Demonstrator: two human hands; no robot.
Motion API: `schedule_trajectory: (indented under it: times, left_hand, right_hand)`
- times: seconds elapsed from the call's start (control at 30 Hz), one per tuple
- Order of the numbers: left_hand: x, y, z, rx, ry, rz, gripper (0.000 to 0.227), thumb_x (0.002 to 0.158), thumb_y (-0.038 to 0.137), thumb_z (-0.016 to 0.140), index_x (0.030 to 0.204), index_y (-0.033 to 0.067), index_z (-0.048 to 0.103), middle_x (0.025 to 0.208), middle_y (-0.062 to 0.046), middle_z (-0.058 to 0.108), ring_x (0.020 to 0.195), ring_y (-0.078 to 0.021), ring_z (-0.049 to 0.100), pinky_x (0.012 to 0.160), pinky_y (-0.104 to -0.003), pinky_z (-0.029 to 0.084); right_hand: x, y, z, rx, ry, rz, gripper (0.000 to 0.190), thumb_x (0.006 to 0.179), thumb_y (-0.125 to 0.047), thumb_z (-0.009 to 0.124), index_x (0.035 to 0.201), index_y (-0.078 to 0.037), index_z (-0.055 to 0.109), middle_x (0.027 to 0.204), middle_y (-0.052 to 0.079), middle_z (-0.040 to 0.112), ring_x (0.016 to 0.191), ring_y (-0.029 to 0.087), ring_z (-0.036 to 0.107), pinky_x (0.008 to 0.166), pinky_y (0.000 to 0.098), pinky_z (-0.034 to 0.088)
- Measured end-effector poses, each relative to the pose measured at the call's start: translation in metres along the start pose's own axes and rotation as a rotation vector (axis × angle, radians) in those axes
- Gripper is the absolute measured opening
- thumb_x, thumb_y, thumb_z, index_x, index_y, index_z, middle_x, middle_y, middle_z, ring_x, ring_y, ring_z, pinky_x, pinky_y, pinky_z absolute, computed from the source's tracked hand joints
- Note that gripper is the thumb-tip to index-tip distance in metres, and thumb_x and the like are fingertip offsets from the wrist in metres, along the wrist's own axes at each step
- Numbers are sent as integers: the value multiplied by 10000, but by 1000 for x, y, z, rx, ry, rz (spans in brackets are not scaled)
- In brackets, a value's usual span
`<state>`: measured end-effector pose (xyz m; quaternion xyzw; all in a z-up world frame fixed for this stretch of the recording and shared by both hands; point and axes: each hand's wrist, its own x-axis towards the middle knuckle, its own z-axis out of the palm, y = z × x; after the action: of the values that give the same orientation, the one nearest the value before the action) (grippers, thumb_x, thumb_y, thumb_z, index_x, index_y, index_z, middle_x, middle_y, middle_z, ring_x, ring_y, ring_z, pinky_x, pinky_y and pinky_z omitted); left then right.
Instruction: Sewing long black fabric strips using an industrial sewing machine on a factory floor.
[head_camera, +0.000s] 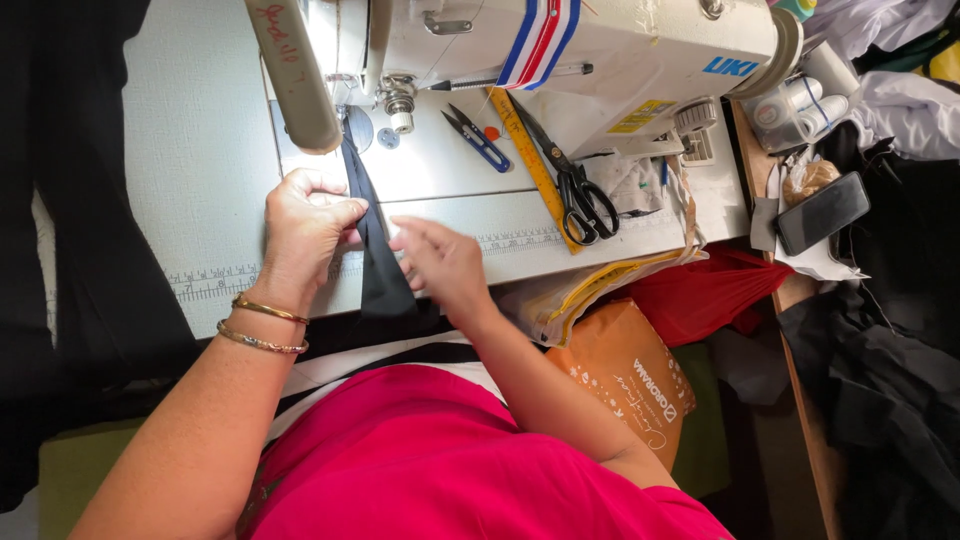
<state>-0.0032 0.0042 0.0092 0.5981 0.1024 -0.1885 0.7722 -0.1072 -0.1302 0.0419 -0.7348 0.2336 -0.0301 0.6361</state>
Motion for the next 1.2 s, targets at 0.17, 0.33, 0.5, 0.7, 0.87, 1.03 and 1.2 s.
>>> schedule_trajectory:
  times: [0.17,0.33,0.5,0.7,0.87,1.03,1.2]
  left_hand:
    - [2,-12,0,-41,5,15,327,794,17,818,1031,-1,593,770,-144,694,580,-175,718,489,-287,659]
    - [-14,-17,1,-48,41,70,295,825,33,810,1035,-25,611,761,-123,689,557,-145,690,472,-256,642]
    - [-31,-25,0,-54,49,91,278,849,51,812,1062,18,637,788,-67,716,606,-103,697,543,-223,635]
    - [-38,-11,-12,406,-14,177,305,815,97,826,1080,116,678,836,-24,747,716,-60,704,622,-232,575]
    - [-40,-4,-17,708,-27,323,276,826,96,810,1093,134,750,765,-41,736,726,-175,720,635,-328,559]
    - [-39,-5,-21,953,-105,531,196,888,135,765,1080,127,798,760,-77,732,755,-310,725,614,-411,566]
    - [-45,25,-26,1347,-127,962,212,766,247,815,973,219,775,1136,-19,618,1137,-308,568,748,-436,513]
  right_hand:
    - [31,30,2,443,-239,277,255,990,-207,627,1083,30,616,707,102,633,487,151,675,387,269,569]
    - [49,73,13,544,-239,303,187,927,-126,718,907,36,626,652,143,661,514,206,719,430,322,593]
    - [41,65,14,565,-196,300,188,903,-100,729,921,58,629,673,205,661,558,263,720,461,349,594]
    - [17,22,22,-199,40,160,312,755,-280,759,1006,-97,740,713,107,735,718,185,705,627,346,567]
    - [-7,-14,29,-358,-41,36,484,821,-229,657,1292,-119,653,759,162,739,886,302,748,798,446,599]
    - [2,3,25,-529,-189,-136,572,915,-170,568,1462,-29,483,810,271,722,960,428,720,829,548,559]
    - [-2,-9,27,-633,-237,-243,594,947,-131,523,1492,68,393,939,375,695,988,527,679,840,618,529]
